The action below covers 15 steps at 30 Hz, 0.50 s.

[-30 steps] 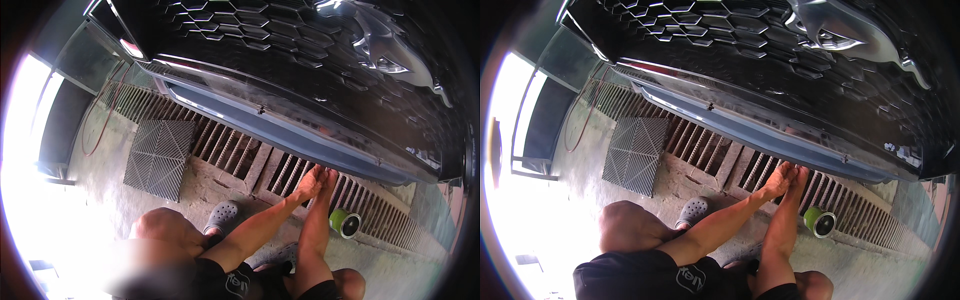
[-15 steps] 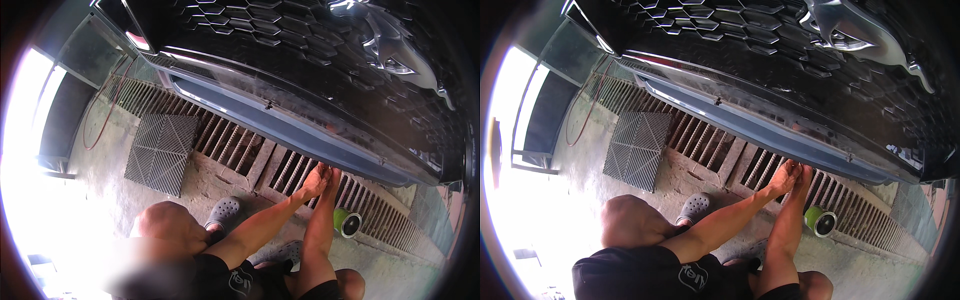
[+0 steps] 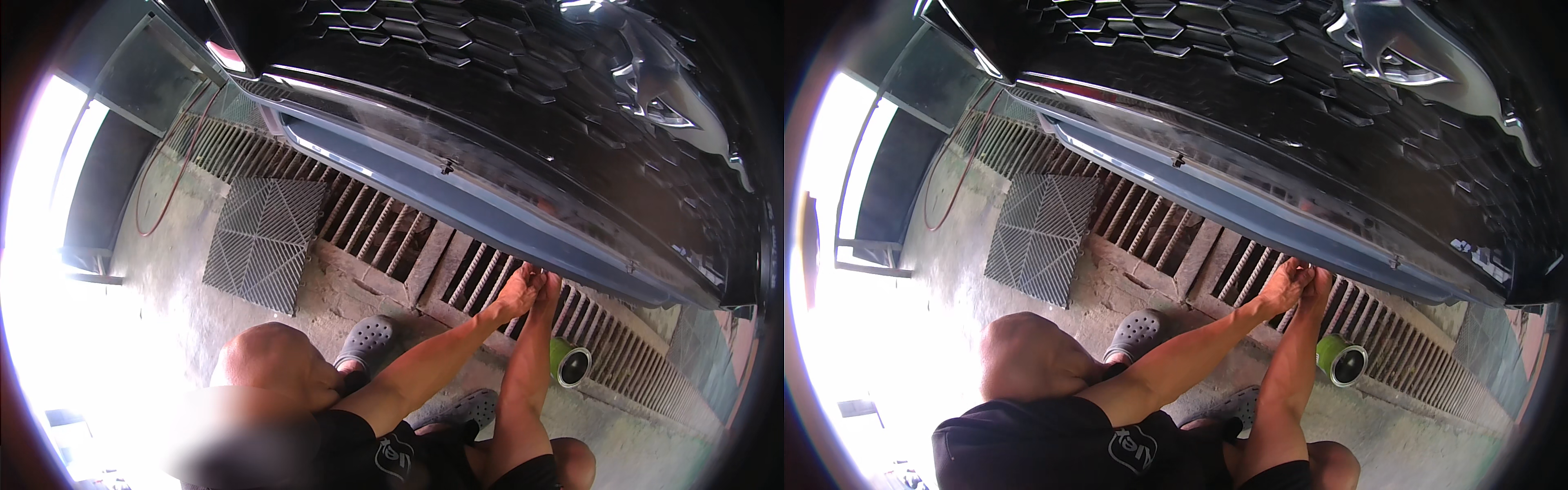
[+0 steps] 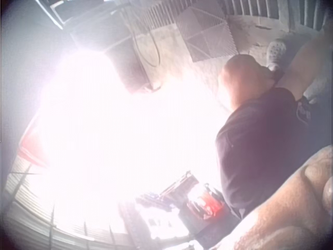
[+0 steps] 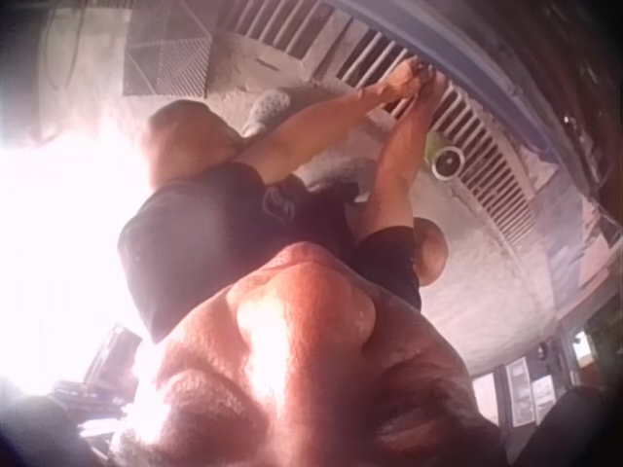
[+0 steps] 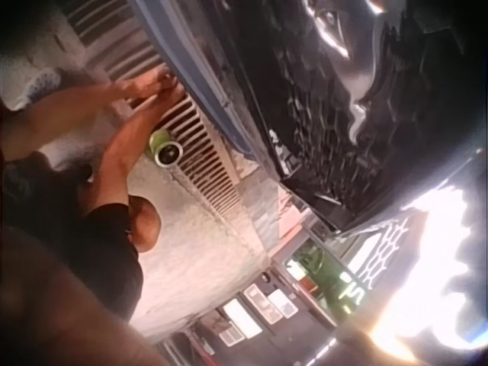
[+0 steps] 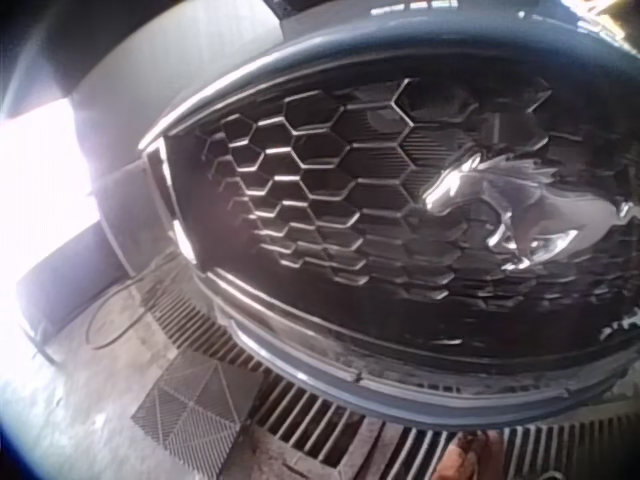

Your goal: The person kneels in front of a car and uses a screwdriver to tighten screws along the bottom edge of the front bumper. They repeatedly dip the screwdriver into a small container of screws and fasten them into the bumper's mounting points.

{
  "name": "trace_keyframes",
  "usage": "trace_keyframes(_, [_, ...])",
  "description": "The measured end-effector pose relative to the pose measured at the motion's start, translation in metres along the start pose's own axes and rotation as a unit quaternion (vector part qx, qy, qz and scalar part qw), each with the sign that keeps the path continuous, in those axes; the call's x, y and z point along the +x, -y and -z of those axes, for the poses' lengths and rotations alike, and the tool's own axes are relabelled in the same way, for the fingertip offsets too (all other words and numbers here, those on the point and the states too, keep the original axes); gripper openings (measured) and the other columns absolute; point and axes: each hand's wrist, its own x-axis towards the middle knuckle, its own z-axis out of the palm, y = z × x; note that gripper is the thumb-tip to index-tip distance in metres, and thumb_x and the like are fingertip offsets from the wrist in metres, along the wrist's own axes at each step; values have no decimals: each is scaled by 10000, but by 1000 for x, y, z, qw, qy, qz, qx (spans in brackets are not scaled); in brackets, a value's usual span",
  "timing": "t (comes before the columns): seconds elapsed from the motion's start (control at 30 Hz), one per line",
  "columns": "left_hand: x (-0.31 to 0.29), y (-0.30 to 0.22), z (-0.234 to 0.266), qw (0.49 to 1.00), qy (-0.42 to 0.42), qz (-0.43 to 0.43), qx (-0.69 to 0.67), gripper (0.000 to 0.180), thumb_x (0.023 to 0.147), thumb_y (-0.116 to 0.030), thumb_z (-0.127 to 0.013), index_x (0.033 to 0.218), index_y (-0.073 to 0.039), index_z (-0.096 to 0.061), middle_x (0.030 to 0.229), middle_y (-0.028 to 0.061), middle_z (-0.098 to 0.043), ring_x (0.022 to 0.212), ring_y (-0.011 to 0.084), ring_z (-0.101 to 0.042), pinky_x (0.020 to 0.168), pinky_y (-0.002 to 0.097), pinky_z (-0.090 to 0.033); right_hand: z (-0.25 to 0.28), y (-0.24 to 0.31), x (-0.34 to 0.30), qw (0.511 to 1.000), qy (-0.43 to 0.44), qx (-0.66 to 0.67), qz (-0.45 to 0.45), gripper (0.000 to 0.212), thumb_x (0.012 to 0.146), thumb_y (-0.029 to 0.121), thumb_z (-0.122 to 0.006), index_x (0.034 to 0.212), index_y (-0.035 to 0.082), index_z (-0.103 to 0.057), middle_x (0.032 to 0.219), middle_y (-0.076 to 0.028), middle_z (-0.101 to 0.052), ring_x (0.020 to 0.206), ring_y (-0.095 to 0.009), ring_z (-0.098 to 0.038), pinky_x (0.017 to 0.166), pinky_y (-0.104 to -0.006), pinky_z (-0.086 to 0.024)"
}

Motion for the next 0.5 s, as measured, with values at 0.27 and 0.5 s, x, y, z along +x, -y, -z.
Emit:
trace_keyframes(0.27, [-6,9,22,999,4,-35,38,188,1050,-110,-545,1220,-29,-537,1103,61,-602,1018,146,-564,920,300,-483,-18,-23,-16,999,-35,17,10,330,1069,285,-516,1238,15,-604,1188,-120,-685,1003,-241,-685,866,-344,-583])
trace_keyframes(0.5, [-5,-28,6,996,35,-4,78,283,1047,-128,-510,1306,-12,-512,1171,82,-619,1055,163,-578,963,300,-476,-14,-5,2,994,-62,-26,82,353,1069,304,-509,1255,16,-592,1198,-139,-690,951,-268,-708,760,-366,-628])
